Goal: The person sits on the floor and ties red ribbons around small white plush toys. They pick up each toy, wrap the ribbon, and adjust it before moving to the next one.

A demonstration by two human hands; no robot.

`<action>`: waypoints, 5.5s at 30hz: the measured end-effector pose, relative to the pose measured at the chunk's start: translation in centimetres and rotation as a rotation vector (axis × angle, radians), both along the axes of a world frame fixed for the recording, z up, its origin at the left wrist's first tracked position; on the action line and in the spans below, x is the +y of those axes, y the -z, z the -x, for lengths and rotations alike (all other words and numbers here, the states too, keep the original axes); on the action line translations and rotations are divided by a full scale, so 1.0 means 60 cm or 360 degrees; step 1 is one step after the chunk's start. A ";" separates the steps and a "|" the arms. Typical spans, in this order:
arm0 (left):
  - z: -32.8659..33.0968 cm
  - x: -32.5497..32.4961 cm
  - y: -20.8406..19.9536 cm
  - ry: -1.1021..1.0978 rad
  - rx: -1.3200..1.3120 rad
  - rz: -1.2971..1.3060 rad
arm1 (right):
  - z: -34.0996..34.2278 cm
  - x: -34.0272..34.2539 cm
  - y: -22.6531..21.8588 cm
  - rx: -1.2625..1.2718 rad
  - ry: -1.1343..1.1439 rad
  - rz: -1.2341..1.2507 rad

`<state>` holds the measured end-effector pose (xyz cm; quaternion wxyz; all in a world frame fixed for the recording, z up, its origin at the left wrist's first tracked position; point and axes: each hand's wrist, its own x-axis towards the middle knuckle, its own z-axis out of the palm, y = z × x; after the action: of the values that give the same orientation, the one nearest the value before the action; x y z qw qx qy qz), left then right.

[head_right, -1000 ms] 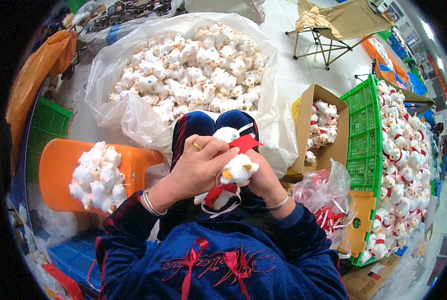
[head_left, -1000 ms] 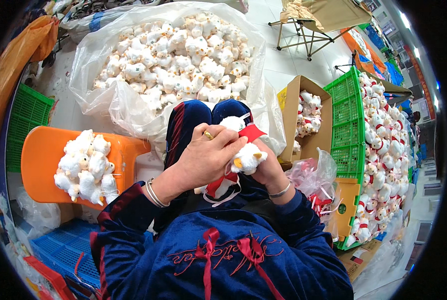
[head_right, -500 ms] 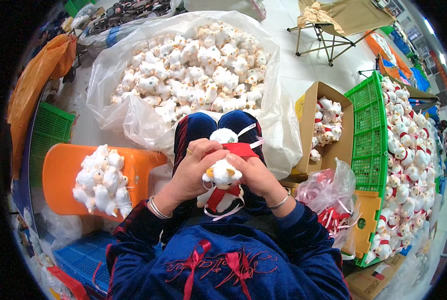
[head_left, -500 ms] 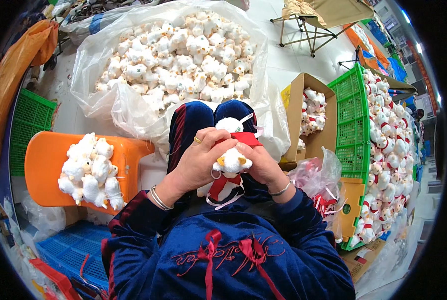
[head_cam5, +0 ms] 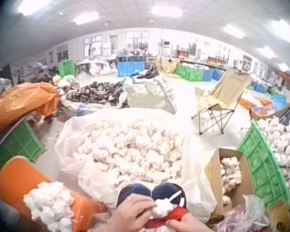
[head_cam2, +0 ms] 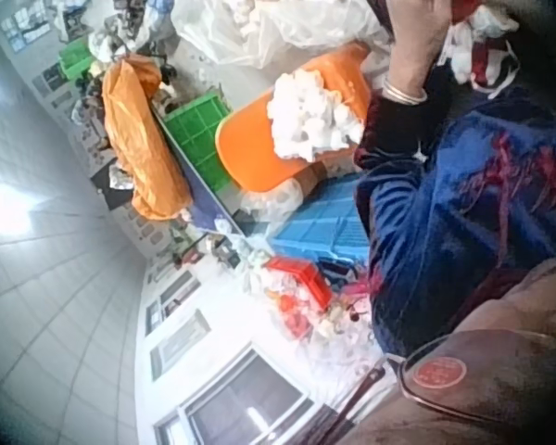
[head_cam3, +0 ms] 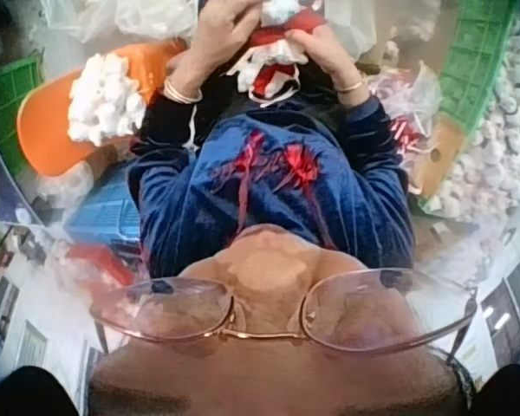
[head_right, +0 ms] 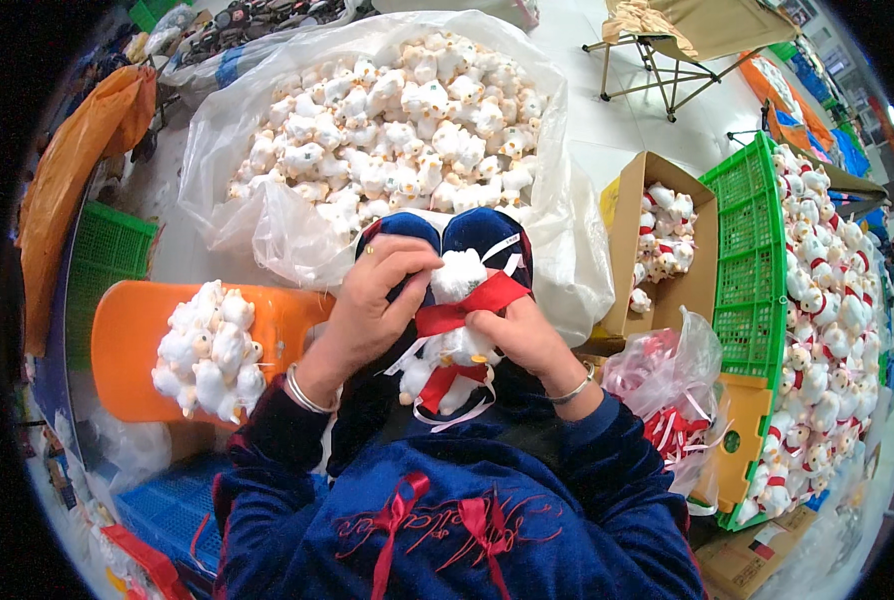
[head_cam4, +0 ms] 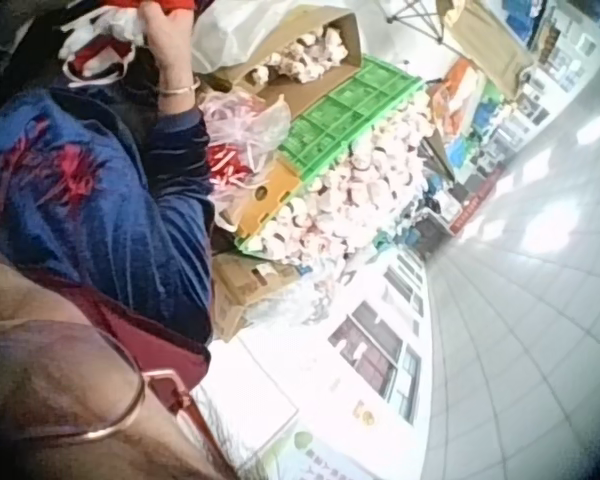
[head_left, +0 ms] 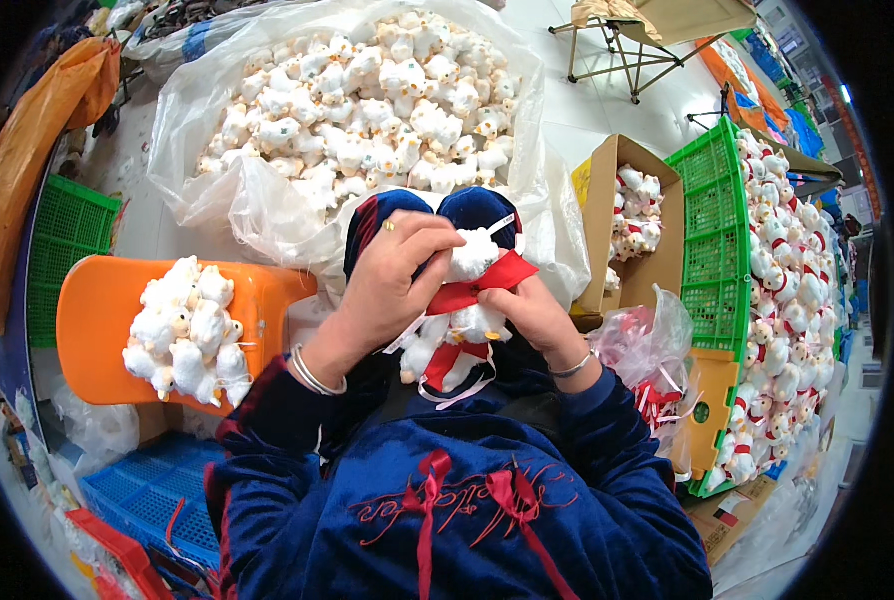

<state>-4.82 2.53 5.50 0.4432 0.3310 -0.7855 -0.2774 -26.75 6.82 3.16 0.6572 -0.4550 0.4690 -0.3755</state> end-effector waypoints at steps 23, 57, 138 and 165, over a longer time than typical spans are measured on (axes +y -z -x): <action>-0.012 -0.143 -0.170 -0.0329 0.0031 0.0133 | -0.005 -0.002 -0.004 -0.0307 -0.0168 -0.0491; -0.042 -0.035 0.062 0.0215 0.0332 -0.1246 | 0.003 -0.037 -0.030 0.1052 0.0306 0.0955; -0.001 -0.123 0.039 0.0065 -0.0804 -0.1118 | -0.007 -0.171 0.017 0.1107 -0.0381 0.0684; -0.012 -0.119 0.060 0.0027 -0.0419 -0.1166 | -0.010 -0.179 0.016 0.0466 -0.0200 0.0466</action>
<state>-4.11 -4.58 1.88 0.1888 0.4935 -0.6873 -0.4984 -26.15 -3.93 2.23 0.5311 -0.6237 0.4707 -0.3276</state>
